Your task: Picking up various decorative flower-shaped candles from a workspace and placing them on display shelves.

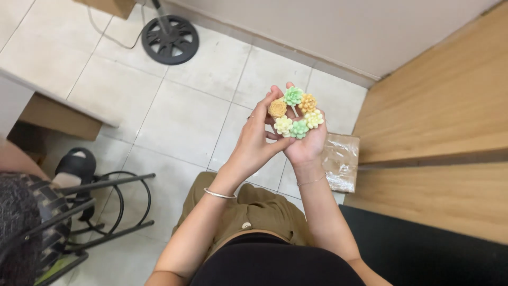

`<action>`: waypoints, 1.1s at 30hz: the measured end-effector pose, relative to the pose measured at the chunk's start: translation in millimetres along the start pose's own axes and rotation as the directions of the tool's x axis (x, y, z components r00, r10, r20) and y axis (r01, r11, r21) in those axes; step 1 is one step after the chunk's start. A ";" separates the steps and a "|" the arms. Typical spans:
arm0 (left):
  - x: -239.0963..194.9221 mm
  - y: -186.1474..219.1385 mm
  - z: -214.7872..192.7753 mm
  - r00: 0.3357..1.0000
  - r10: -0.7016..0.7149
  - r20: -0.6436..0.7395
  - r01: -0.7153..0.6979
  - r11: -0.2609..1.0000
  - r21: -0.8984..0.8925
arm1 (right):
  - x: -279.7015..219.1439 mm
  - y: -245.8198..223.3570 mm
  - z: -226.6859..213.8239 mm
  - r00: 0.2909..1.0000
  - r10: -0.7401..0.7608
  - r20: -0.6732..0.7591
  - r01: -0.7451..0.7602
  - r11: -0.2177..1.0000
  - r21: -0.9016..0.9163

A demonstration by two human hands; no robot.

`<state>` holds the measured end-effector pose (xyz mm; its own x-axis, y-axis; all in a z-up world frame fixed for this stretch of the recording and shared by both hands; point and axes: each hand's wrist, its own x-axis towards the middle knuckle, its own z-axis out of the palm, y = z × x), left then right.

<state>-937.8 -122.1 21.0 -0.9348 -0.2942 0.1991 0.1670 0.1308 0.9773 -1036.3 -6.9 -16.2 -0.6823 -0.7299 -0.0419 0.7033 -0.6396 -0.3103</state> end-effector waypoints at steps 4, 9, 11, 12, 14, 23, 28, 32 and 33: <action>19.9 -8.5 -22.8 0.983 0.004 -0.185 0.023 0.990 0.140 | 54.9 13.1 7.1 0.992 0.082 -0.093 -0.076 0.995 0.067; 56.2 -21.0 -71.6 0.940 0.045 -0.338 0.077 0.938 0.339 | 127.4 34.9 4.2 0.985 0.170 -0.024 -0.161 0.965 0.207; 75.1 -33.8 -97.2 0.933 0.089 -0.348 0.054 0.923 0.381 | 159.1 46.6 8.9 0.984 0.179 -0.025 -0.169 0.961 0.219; 85.1 -41.1 -110.6 0.931 0.126 -0.342 0.028 0.910 0.413 | 175.0 52.6 10.8 0.984 0.173 -0.037 -0.160 0.960 0.230; 107.3 -49.0 -141.2 0.928 0.158 -0.339 -0.001 0.907 0.420 | 211.2 68.8 16.6 0.985 0.164 -0.056 -0.150 0.968 0.201; 199.5 -65.1 -311.5 0.879 0.269 -0.393 -0.058 0.880 0.471 | 383.4 162.0 78.3 0.974 0.223 0.032 -0.225 0.958 0.176; 219.0 -83.9 -383.3 0.806 0.286 -0.518 0.008 0.870 0.493 | 455.8 215.3 108.2 0.929 0.343 0.141 -0.367 0.905 0.214; 240.8 -101.0 -429.2 0.708 0.299 -0.640 0.091 0.860 0.502 | 517.8 252.6 122.3 0.863 0.484 0.145 -0.505 0.835 0.219; 246.9 -104.8 -439.4 0.679 0.298 -0.671 0.119 0.857 0.501 | 533.5 261.3 124.5 0.842 0.517 0.151 -0.539 0.819 0.199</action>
<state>-1048.3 -624.5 -0.2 -0.3744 -0.7961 0.4755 -0.1257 0.5516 0.8246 -1191.6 -593.5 -1.4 -0.1806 -0.9822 -0.0520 0.9830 -0.1785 -0.0427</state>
